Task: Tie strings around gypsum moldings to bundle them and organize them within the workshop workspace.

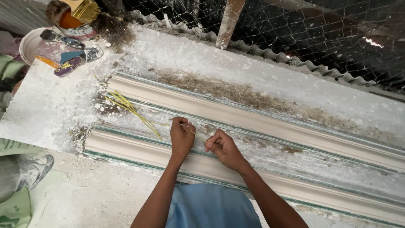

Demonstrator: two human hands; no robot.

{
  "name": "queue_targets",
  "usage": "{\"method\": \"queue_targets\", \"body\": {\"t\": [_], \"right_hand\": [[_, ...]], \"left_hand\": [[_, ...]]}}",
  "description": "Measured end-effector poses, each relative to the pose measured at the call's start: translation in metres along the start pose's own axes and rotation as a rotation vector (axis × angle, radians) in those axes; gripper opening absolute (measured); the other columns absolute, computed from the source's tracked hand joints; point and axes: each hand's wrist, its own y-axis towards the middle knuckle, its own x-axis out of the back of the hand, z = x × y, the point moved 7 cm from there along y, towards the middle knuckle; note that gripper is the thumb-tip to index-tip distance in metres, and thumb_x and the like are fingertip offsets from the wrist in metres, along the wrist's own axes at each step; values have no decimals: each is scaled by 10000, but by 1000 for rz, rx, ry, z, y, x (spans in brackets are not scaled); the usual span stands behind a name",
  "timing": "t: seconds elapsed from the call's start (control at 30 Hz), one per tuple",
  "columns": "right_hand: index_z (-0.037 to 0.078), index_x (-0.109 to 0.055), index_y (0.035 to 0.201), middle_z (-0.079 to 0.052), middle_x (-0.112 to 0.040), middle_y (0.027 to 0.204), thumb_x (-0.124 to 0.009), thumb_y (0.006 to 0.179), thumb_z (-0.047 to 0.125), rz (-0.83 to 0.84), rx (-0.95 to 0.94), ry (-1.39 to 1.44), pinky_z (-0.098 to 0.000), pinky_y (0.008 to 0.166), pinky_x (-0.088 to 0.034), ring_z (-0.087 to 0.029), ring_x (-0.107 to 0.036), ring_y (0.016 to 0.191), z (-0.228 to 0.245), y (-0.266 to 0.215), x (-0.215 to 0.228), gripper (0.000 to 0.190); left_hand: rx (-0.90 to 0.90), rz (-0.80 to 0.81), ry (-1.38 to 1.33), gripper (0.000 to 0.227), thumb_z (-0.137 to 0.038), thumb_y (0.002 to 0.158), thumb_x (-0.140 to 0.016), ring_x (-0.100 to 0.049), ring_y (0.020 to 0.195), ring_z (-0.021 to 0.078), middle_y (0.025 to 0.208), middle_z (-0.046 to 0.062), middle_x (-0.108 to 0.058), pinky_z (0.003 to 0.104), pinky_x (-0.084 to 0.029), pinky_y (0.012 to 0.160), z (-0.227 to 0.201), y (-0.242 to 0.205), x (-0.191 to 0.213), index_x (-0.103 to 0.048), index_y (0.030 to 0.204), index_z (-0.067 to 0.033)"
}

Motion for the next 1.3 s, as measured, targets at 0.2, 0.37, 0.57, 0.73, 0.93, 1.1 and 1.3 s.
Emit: {"method": "queue_targets", "body": {"t": [0.2,0.37,0.57,0.73,0.93,1.1,1.3], "right_hand": [[59,-516,995,-178,-702,786,-649,1000,72,-172,9,249,-275,620,-530,-149,-579,629,-17,11,45,135],[101,-506,1018,-129,-673,815,-594,1036,93,-242,-81,424,-260,644,-551,-107,-566,638,-35,15,44,90],[105,-508,1016,-132,-651,850,-591,1033,86,-226,-80,497,-277,646,-549,-118,-578,661,-31,31,27,86],[49,-510,992,-153,-655,820,-621,952,-30,-92,-17,330,-256,629,-552,-147,-619,672,-27,47,-9,142],[39,-584,1017,-130,-772,820,-657,985,34,102,-66,-197,-312,691,-538,-144,-650,703,-20,80,-49,80],[105,-649,1052,-30,-692,688,-637,1025,177,-29,-247,-361,-254,574,-474,-111,-564,551,-33,126,-24,78],[183,-774,1094,-136,-748,990,-634,1042,360,-82,-252,-758,-437,901,-542,-334,-711,994,-102,189,40,231]], "left_hand": [[125,600,-316,147,-119,905,-790,-692,1060,217,1113,160,-756,376,-556,926,-31,-30,13,-738,957,9],[238,662,-805,247,-205,1045,-578,-692,1129,230,1125,135,-746,413,-521,1047,-51,-45,12,-694,1022,13],[38,648,-618,81,-47,976,-699,-703,925,191,992,132,-722,340,-567,863,-39,-39,8,-691,939,24],[247,325,-441,116,-112,953,-727,-535,509,83,688,73,-685,201,-421,491,31,3,11,-628,911,-68],[81,-116,-248,180,46,915,-639,-555,686,98,807,-25,-489,213,-467,637,56,39,63,-528,1049,3],[159,238,153,463,-343,813,-860,-708,872,222,970,45,-710,377,-560,790,100,50,65,-680,1198,-159],[-149,237,508,262,-211,1074,-508,-715,973,334,1080,134,-658,414,-578,803,88,65,93,-680,1255,-130]]}}
